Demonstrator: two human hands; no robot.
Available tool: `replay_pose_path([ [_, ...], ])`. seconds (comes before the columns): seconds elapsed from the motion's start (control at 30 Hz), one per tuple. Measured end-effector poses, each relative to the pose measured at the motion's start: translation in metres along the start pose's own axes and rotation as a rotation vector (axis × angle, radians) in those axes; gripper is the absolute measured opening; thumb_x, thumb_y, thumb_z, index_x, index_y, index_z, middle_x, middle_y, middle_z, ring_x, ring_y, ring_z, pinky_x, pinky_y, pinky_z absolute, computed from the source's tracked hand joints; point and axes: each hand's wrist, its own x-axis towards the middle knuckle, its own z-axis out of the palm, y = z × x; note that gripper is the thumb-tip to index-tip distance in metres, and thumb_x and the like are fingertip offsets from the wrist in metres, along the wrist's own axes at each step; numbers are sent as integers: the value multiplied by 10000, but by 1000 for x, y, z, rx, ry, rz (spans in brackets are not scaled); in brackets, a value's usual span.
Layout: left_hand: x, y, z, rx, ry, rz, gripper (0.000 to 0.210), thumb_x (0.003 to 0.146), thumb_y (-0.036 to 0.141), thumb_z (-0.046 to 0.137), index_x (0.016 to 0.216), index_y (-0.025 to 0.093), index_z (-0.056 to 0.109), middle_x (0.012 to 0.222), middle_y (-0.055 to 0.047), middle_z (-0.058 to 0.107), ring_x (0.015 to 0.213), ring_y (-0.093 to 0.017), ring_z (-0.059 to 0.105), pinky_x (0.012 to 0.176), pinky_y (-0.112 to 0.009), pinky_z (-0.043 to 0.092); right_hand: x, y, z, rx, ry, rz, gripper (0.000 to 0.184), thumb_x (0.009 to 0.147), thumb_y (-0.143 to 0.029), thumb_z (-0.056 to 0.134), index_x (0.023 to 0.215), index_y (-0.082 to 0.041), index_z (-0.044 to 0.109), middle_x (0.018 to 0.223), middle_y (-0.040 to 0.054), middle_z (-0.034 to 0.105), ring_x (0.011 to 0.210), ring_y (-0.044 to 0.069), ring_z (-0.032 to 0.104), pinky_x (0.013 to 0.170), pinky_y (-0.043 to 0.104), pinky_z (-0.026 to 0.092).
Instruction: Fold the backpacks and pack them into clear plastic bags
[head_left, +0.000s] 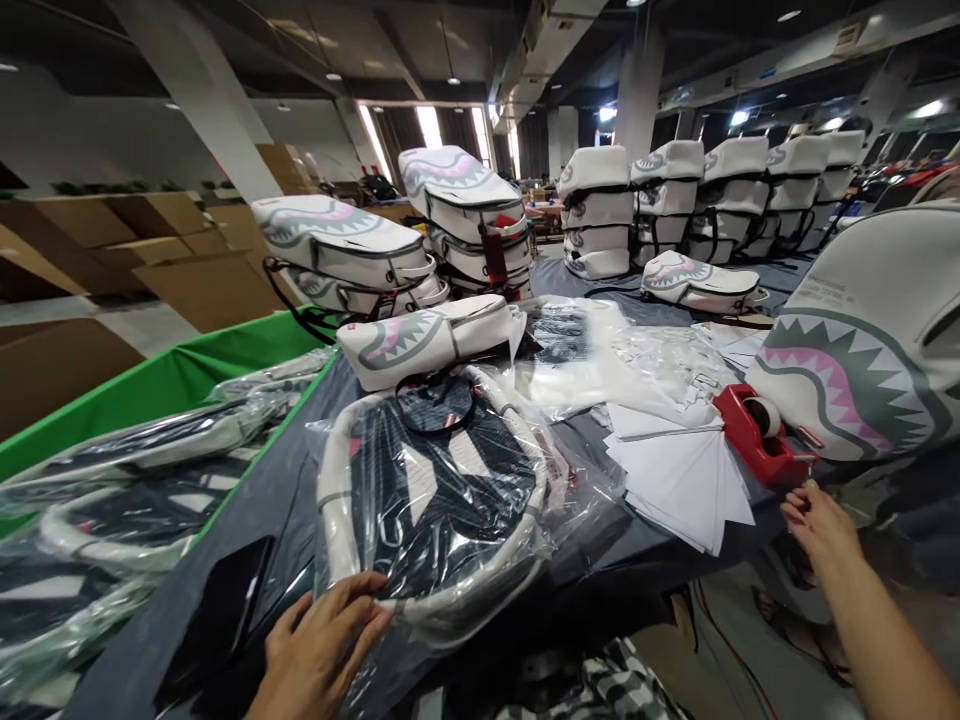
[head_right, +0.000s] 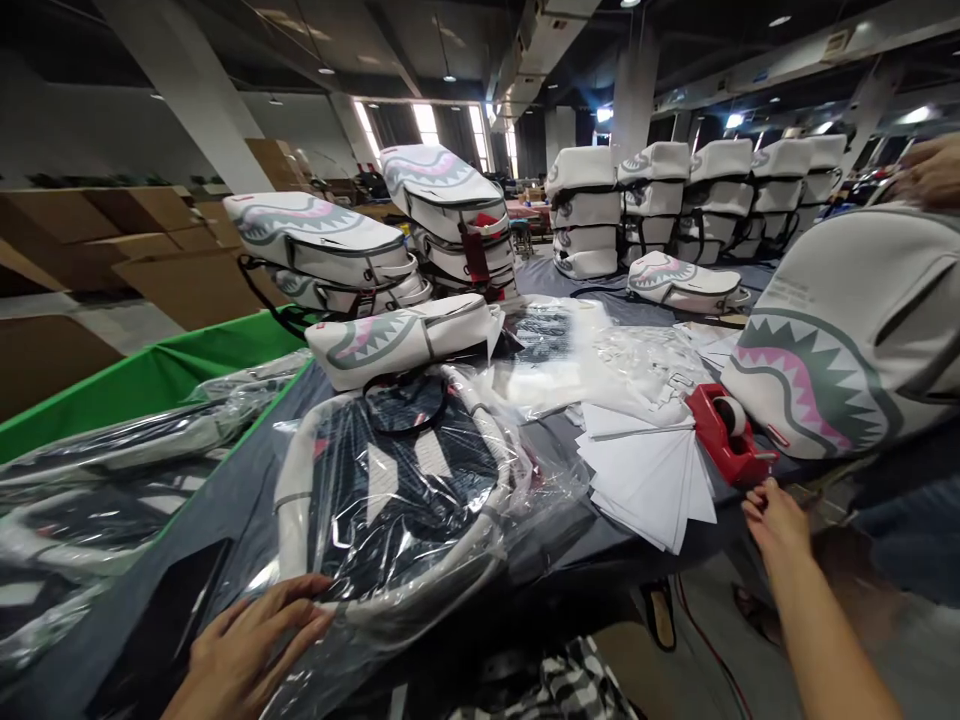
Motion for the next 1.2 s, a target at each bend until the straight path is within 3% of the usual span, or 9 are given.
replay_pose_path([
  [0.1,-4,22,-15,-19,-73,-29,247,947,409,520,863,277,711,1200,-37,729,1173,-272,639,1140,-579,302,-53,-2,60,149,-284,75,589,775,-626,708,654,-233,285,564,-89,244,453,62,202,362,164,209],
  [0.2,-6,47,-29,-45,-88,-45,193,972,284,522,872,230,679,1210,-52,707,1200,-243,612,1179,-571,249,-126,-26,123,137,-830,-47,496,819,-632,703,703,-229,439,592,-70,318,487,80,270,396,185,263],
  [0.3,1,53,-32,-73,-113,-64,132,972,238,582,875,202,664,1226,-46,687,1198,-217,605,1202,-552,197,-190,-56,185,-112,-1443,-597,365,933,-551,613,775,-223,577,644,-27,481,565,112,431,519,232,373],
  [0.4,5,49,-30,-76,-99,-71,163,971,236,606,824,194,661,1200,-32,680,1164,-207,606,1198,-529,191,-240,-69,247,-286,-1798,-1190,287,1004,-404,485,804,-224,584,731,-2,588,643,136,517,598,261,369],
  [0.53,3,47,-28,-59,-86,-44,203,992,250,571,831,190,680,1179,-36,670,1118,-208,606,1185,-508,205,-272,-62,315,-644,-1794,-1569,121,906,-302,602,811,-243,557,734,-7,613,691,173,589,592,269,303],
  [0.67,3,48,-30,-96,-107,-42,194,997,255,572,856,183,684,1202,-45,662,1123,-210,605,1180,-509,210,-254,-64,349,-886,-1709,-1292,420,720,-516,807,862,-261,504,634,-55,559,603,178,547,556,264,296],
  [0.83,1,46,-31,-122,-80,-38,216,1004,284,568,843,190,677,1192,-36,663,1110,-202,602,1182,-501,212,-240,-76,326,-752,-1632,-1180,330,840,-516,620,762,-252,436,655,-22,574,606,168,521,586,281,332],
  [1.07,1,49,-25,-124,-103,-77,183,983,247,581,849,183,687,1190,-52,672,1147,-210,611,1218,-513,172,-302,-34,298,-978,-1512,-1347,195,792,-358,663,891,-231,554,840,44,697,764,235,659,601,292,309],
  [1.2,7,33,-40,-418,-122,-88,138,904,329,684,861,202,719,1205,-56,690,1198,-241,606,1232,-508,138,-286,-40,293,-769,-1575,-1246,311,796,-499,696,840,-244,524,777,14,675,686,208,632,590,288,367],
])
